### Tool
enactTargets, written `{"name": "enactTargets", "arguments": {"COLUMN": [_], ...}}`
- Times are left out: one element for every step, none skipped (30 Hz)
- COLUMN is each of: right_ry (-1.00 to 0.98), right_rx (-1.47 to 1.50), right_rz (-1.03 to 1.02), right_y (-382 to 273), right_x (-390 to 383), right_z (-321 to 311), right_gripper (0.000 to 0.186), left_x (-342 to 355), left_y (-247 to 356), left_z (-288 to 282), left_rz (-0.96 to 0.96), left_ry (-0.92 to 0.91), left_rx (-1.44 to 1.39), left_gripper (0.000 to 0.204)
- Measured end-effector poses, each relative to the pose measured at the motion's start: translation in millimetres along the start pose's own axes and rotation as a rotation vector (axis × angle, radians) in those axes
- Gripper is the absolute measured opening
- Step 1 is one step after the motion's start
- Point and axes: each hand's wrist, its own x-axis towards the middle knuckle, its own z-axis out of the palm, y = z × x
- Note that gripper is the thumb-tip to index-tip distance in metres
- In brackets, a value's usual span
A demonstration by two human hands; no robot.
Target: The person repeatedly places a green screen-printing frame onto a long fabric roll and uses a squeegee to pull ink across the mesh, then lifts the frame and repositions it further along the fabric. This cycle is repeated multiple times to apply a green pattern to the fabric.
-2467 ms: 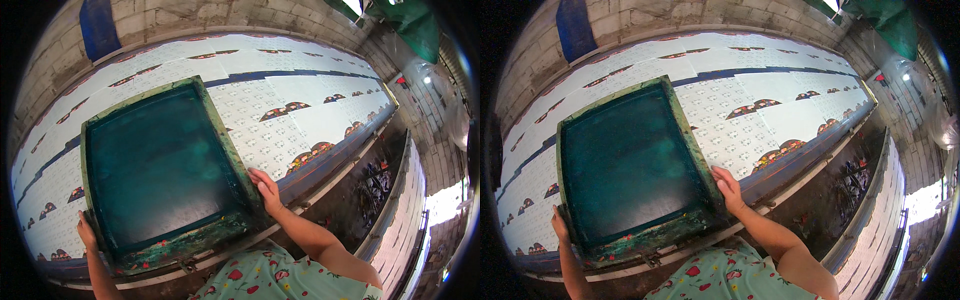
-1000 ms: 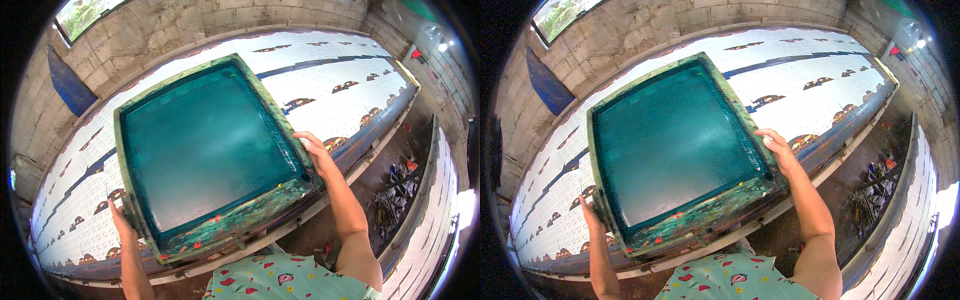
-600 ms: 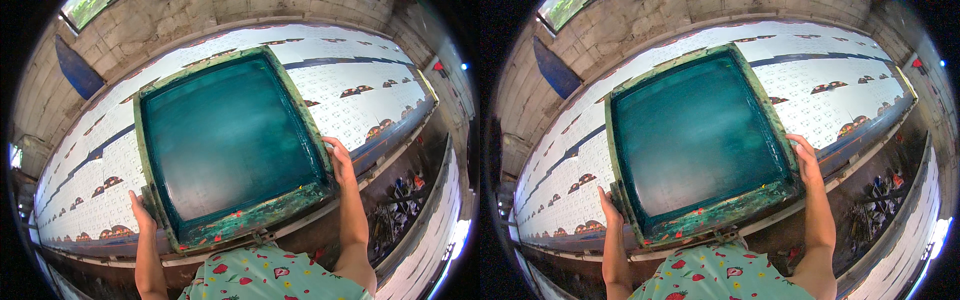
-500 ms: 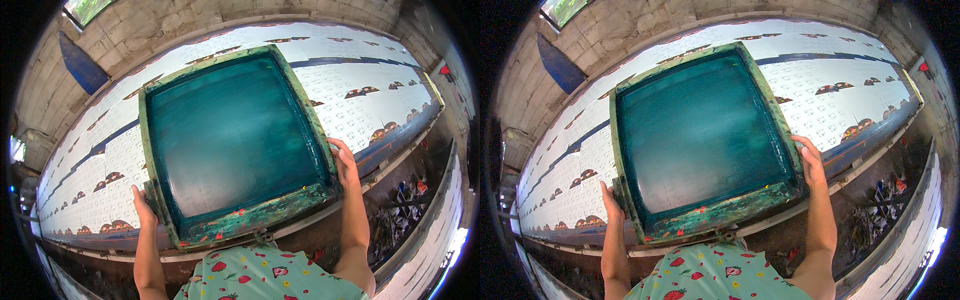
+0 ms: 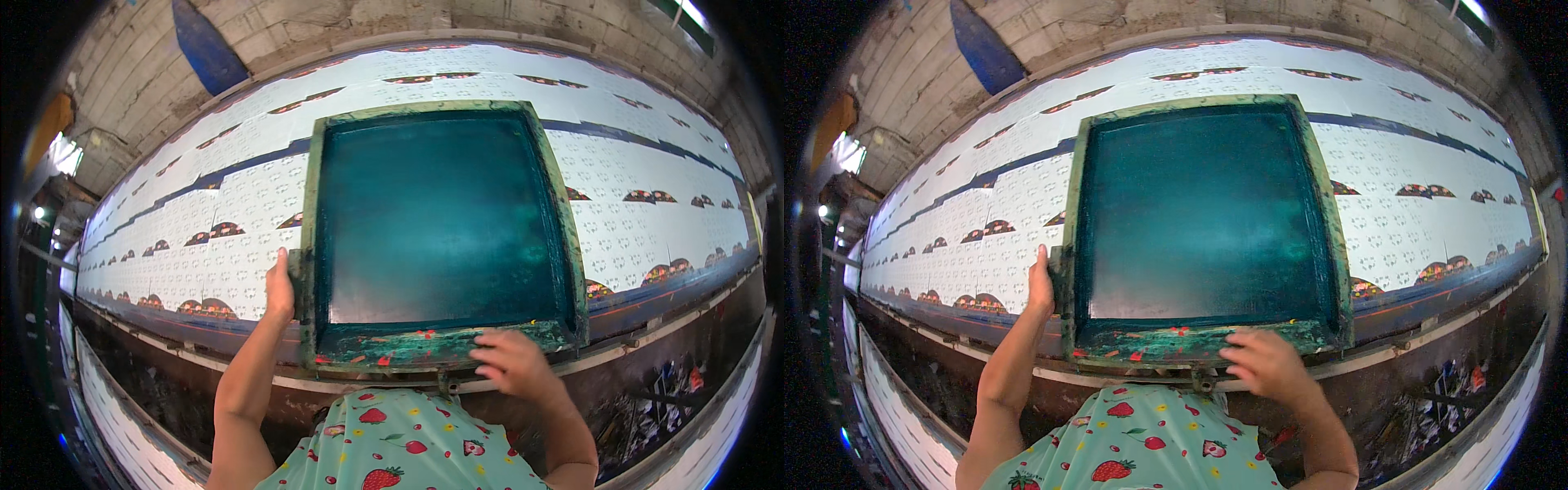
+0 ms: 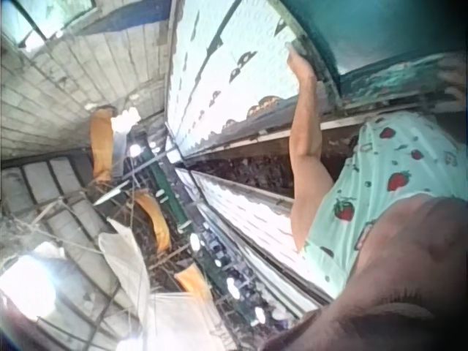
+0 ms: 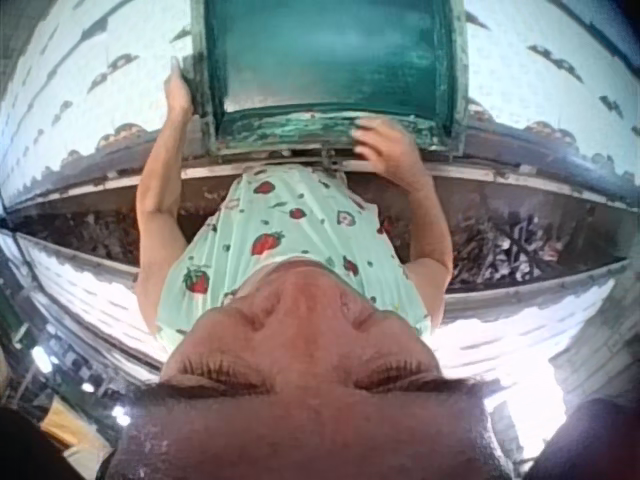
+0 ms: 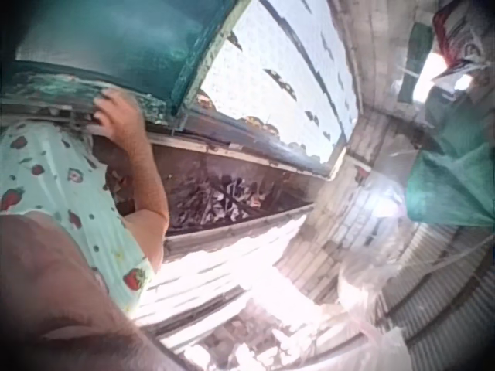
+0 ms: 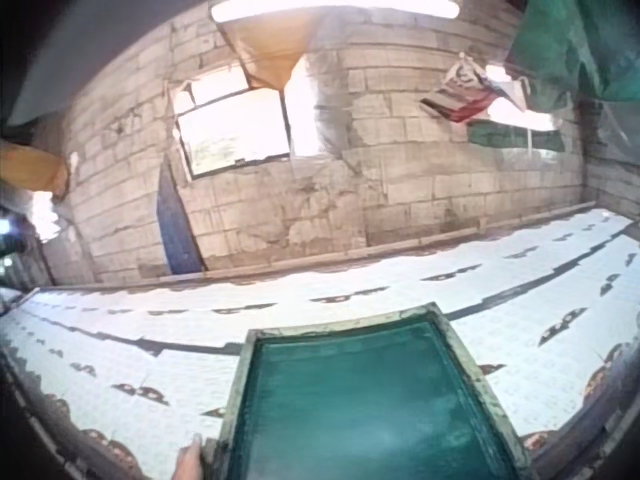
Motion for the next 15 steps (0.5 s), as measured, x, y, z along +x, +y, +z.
{"name": "enactTargets", "arguments": {"right_ry": [-0.048, -0.095, -0.095, -0.095, -0.095, -0.078, -0.063, -0.047, -0.099, -0.144, -0.191, -0.240, -0.258, -0.298, -0.339], "right_rx": [-0.121, -0.242, -0.265, -0.288, -0.310, -0.338, -0.366, -0.396, -0.416, -0.426, -0.437, -0.430, -0.426, -0.389, -0.355], "right_rz": [-0.035, -0.071, -0.062, -0.055, -0.048, -0.048, -0.050, -0.051, -0.036, -0.029, -0.022, 0.030, 0.037, 0.090, 0.147], "right_y": [-14, -23, -26, -28, -31, -37, -45, -49, -51, -49, -50, -49, -54, -55, -58], "right_x": [6, 11, 14, 18, 22, 28, 38, 45, 53, 60, 68, 75, 90, 98, 106], "right_z": [10, 15, 16, 17, 19, 23, 31, 36, 40, 46, 51, 47, 42, 33, 26], "right_gripper": [0.040, 0.041, 0.043, 0.046, 0.048, 0.050, 0.052, 0.055, 0.056, 0.057, 0.058, 0.060, 0.057, 0.053, 0.049], "left_x": [0, 1, 2, 3, 4, 3, 0, -11, -13, -14, -13, -12, -5, -6, -6], "left_y": [1, -1, -5, -8, -10, -11, -11, 4, 7, 11, 8, 11, -3, -1, -2], "left_z": [3, 3, 5, 5, 3, 7, 9, 17, 18, 16, 19, 23, 14, 16, 17], "left_rz": [-0.015, -0.001, 0.009, 0.017, 0.034, 0.046, 0.055, 0.052, 0.034, 0.020, 0.068, 0.061, 0.102, 0.136, 0.158], "left_ry": [0.002, 0.036, 0.066, 0.096, 0.121, 0.135, 0.152, 0.140, 0.123, 0.114, 0.140, 0.139, 0.190, 0.181, 0.168], "left_rx": [0.039, 0.095, 0.150, 0.206, 0.240, 0.266, 0.292, 0.293, 0.319, 0.354, 0.383, 0.398, 0.409, 0.406, 0.392], "left_gripper": [0.077, 0.080, 0.082, 0.085, 0.087, 0.089, 0.091, 0.089, 0.088, 0.088, 0.085, 0.083, 0.081, 0.079, 0.078]}}
